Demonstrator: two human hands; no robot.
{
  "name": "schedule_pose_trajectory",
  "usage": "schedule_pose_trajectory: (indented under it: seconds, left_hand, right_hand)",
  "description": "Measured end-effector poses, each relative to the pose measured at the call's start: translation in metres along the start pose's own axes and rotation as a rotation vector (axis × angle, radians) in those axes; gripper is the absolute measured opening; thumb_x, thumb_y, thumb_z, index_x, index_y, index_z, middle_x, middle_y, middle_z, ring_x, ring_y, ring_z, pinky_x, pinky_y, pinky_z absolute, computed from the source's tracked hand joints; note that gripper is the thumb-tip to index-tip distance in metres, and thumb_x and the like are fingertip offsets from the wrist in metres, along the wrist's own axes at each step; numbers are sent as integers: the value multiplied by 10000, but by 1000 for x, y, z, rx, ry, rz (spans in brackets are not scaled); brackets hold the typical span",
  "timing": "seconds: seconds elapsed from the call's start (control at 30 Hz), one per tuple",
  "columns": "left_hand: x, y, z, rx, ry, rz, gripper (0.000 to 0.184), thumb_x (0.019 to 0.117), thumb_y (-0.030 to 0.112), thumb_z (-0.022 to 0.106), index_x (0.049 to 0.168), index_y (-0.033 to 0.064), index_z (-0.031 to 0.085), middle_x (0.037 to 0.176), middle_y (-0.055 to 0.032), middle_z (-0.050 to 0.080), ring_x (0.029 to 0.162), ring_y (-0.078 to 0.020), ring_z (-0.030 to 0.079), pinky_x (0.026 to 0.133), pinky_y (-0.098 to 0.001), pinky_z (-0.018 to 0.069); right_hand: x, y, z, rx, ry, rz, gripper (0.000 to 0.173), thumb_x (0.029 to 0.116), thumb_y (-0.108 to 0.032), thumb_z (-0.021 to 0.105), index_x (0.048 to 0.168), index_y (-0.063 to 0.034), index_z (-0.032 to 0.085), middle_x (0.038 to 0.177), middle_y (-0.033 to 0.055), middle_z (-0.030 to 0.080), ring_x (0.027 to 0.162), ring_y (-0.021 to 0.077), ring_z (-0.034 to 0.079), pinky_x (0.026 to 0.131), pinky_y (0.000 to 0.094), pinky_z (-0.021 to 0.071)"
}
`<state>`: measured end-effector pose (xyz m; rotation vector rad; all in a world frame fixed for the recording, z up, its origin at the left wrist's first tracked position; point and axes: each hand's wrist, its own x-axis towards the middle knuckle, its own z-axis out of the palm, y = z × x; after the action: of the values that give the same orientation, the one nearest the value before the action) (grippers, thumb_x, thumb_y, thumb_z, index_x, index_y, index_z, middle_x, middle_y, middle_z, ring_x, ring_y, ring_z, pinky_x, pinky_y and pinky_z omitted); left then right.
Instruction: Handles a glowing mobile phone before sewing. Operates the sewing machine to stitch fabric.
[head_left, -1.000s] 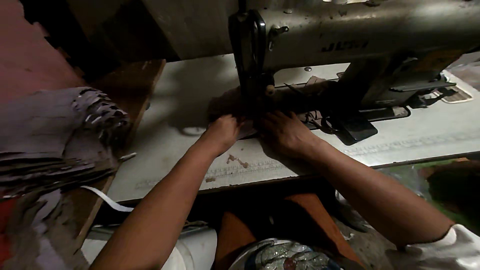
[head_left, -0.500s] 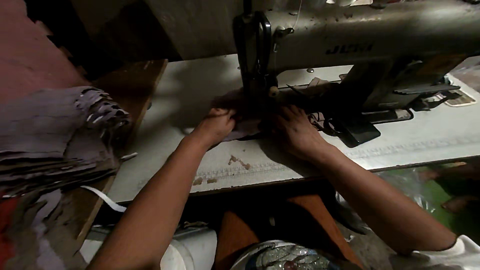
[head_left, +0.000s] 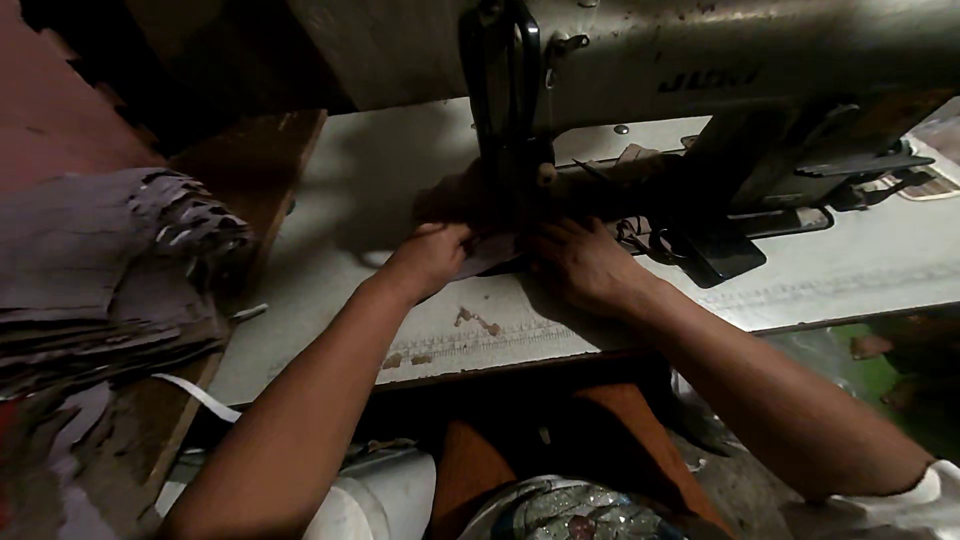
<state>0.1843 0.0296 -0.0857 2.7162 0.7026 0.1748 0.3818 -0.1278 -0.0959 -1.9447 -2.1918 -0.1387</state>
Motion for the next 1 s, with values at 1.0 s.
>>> schedule_pose_trajectory:
  seconds: [1.0]
  left_hand:
    - [-2, -4, -22, 70, -141, 78, 271, 1084, 141, 486, 1241, 60, 691, 1208, -181, 699, 1232, -378, 614, 1100, -575, 420]
  right_hand:
    - [9, -31, 11, 57, -2, -62, 431, 1052, -410, 457, 1344, -143, 627, 1388, 101, 612, 1321, 312, 556, 1039, 612, 430]
